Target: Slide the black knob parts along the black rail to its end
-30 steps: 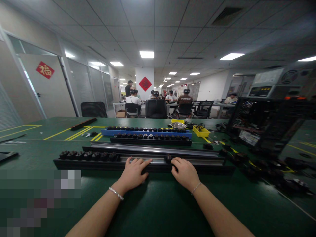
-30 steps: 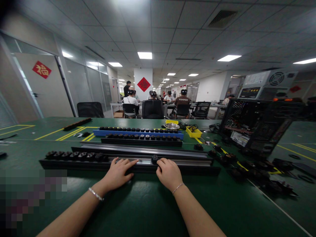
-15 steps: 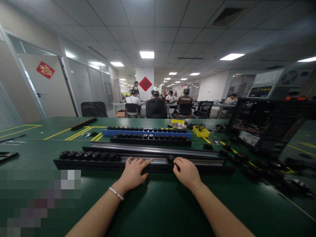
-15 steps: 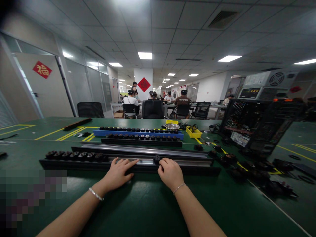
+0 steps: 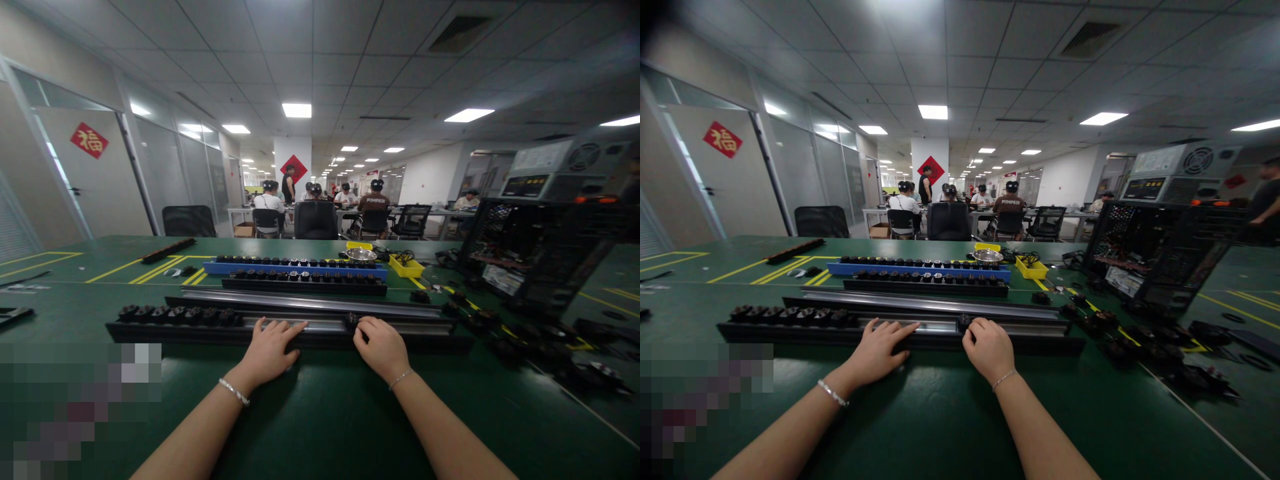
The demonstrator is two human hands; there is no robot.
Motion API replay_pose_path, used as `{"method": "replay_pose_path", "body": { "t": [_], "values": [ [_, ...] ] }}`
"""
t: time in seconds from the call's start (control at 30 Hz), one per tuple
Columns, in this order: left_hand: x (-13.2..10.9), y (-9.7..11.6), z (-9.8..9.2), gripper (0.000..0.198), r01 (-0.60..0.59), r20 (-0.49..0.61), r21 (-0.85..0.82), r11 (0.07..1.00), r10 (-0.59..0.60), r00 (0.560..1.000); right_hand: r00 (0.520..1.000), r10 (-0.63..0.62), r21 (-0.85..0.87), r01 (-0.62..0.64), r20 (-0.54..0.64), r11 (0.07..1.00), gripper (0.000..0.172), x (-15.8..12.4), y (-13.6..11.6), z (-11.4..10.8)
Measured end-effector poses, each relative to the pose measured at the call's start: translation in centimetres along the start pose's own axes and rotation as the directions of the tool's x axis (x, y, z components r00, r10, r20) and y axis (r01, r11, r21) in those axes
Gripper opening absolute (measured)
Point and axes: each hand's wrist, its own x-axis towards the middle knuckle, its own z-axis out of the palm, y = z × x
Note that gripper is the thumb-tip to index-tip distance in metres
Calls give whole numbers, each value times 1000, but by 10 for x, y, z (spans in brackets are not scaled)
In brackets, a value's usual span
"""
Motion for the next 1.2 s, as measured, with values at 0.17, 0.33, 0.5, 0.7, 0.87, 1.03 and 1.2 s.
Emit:
{"method": "replay_pose_path", "body": {
  "t": [0.17,0.33,0.5,0.7,0.87,1.03,1.2],
  "values": [
    [0,-1,1,58,-4,-11,-3,1000,4,1000,999,37,-30,-37,-32,999,29,-1,3,3],
    [0,-1,3,58,-2,-19,-3,1000,2,1000,991,126,-55,-128,-42,990,30,1,1,7],
    [0,-2,3,58,7,-15,-3,1000,-7,1000,970,242,-28,-242,-30,970,31,5,-4,7],
    [0,-1,3,57,7,-4,1,1000,-7,1000,938,345,37,-345,6,938,22,7,-9,3],
    [0,0,1,58,14,9,11,1000,-14,1000,946,323,38,-325,37,945,28,7,-11,1],
    [0,0,1,58,11,3,13,1000,-11,1000,939,342,35,-343,17,939,28,7,-9,2],
    [0,-1,2,58,9,1,19,1000,-9,1000,939,345,22,-345,2,938,29,6,-7,2]
  ]
}}
